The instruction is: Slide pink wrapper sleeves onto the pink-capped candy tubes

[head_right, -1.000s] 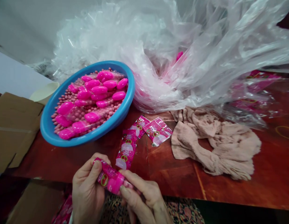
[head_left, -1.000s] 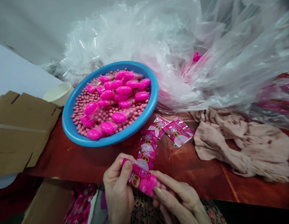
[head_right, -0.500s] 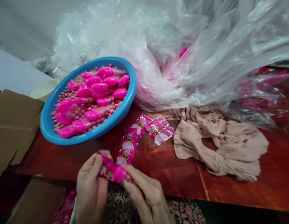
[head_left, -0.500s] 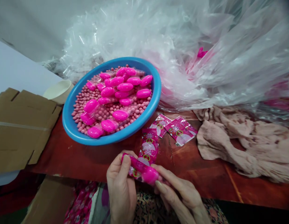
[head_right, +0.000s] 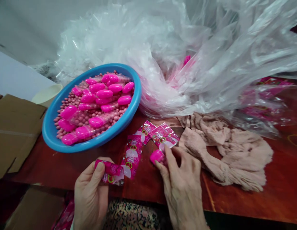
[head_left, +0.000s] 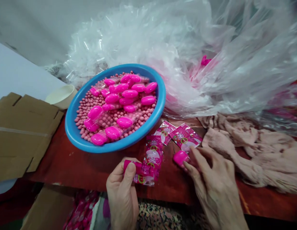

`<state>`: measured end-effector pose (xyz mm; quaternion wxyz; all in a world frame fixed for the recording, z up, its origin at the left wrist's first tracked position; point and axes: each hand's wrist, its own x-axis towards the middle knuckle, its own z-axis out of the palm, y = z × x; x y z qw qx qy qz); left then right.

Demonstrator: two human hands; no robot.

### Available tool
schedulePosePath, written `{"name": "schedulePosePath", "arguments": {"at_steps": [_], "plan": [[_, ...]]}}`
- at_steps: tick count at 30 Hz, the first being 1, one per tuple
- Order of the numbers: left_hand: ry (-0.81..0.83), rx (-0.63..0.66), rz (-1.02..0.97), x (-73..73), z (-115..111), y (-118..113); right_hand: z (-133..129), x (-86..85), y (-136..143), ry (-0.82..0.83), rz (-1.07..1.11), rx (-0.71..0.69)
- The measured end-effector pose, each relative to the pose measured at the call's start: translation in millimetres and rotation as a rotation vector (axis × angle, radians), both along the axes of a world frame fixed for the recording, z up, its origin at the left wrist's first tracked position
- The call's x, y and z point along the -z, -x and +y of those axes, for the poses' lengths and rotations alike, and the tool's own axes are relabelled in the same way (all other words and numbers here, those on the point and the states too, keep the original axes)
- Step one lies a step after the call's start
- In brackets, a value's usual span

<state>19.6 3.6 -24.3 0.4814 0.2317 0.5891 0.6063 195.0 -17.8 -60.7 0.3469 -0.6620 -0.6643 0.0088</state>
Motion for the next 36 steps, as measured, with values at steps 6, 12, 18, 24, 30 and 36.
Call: {"name": "schedulePosePath", "arguments": {"at_steps": [6, 12, 18, 24, 30, 36], "plan": [[-0.001, 0.088, -0.022, -0.9, -7.3, -6.8, -10.2, -17.0, 17.5, -0.064, 0.201, -0.11], [0.034, 0.236, -0.042, -1.2, -15.5, -15.3, -15.4, -16.1, 28.0, -0.049, 0.389, -0.335], [0.039, 0.255, -0.101, 4.4, -18.5, -14.0, -25.5, -9.6, 28.4, -0.049, 0.264, -0.393], [0.071, 0.137, -0.068, 3.4, -9.3, -6.8, -28.1, 1.3, 28.7, -0.046, 0.17, -0.374], [0.051, -0.206, 0.005, 0.3, 0.3, 4.2, -27.2, -10.0, 20.9, 0.04, 0.569, -0.117], [-0.046, -0.049, 0.105, -3.4, -7.0, -5.1, -15.0, -26.4, 46.9, 0.156, 0.967, -0.28]]}}
